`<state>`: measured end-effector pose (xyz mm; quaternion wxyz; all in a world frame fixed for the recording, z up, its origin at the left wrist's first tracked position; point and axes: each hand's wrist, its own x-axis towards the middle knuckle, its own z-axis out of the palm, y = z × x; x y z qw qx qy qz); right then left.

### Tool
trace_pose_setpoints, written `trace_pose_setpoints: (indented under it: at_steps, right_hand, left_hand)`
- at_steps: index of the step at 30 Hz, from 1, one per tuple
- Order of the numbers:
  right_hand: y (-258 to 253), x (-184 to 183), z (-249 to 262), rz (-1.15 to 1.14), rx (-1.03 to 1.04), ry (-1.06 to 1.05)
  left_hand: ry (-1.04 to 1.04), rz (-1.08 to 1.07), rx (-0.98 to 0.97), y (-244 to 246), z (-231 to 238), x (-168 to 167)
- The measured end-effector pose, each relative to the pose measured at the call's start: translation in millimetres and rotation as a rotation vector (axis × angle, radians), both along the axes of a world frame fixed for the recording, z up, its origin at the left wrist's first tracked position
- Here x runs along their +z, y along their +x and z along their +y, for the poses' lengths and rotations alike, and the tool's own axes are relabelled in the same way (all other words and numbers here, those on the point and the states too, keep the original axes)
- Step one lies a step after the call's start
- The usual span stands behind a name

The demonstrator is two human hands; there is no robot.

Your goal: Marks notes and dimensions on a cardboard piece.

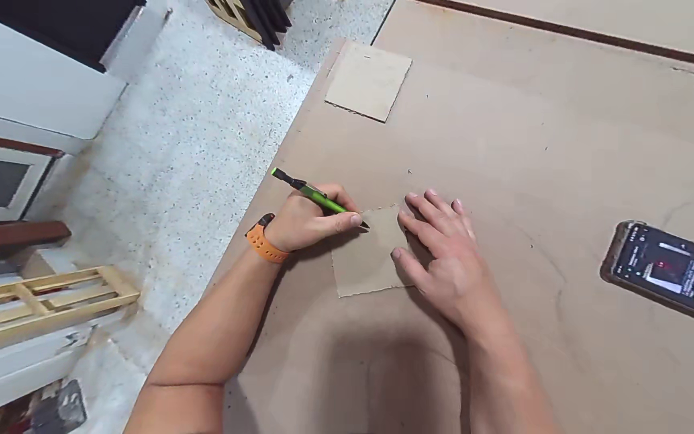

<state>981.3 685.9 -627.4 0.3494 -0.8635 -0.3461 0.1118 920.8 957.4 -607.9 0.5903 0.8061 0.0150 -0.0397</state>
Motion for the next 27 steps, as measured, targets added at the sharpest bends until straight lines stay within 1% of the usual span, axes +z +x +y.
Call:
trace_pose_setpoints:
  at_steps: [4,6,9,11,15,20,24,27]
  right_hand:
    - [-1.4,1.0,2.9,-0.06,0.11,-0.141]
    - [-2.7,-0.4,4.6,-0.072,0.112,-0.137]
    - [-2.9,-1.3,5.2,-0.079,0.102,-0.12]
    - [-2.6,-0.7,4.6,-0.084,0.101,-0.129]
    - [-2.9,-1.4,4.3,-0.078,0.096,-0.121]
    - [0.2,-3.2,0.4,-0.01,0.072,0.017]
    - [-1.8,-2.2,0.2,-0.028,0.127,-0.059]
    - [-0.5,-2.9,1.1,-0.051,0.13,-0.072]
  left_hand:
    - [-0.022,-0.014,-0.058,2.7,16.6,1.6]
    - [-0.119,-0.033,-0.121,4.8,24.1,0.5]
    - [-0.228,-0.095,-0.156,7.3,26.8,-5.8]
    - [-0.217,-0.102,-0.156,8.2,25.3,-8.0]
    - [-0.17,-0.041,-0.085,6.2,19.6,-4.1]
    - [-0.172,-0.042,-0.091,6.5,19.2,-4.2]
    - [-0.093,-0.073,-0.077,5.1,18.3,-0.5]
    - [-0.062,-0.053,-0.123,11.1,18.5,1.3]
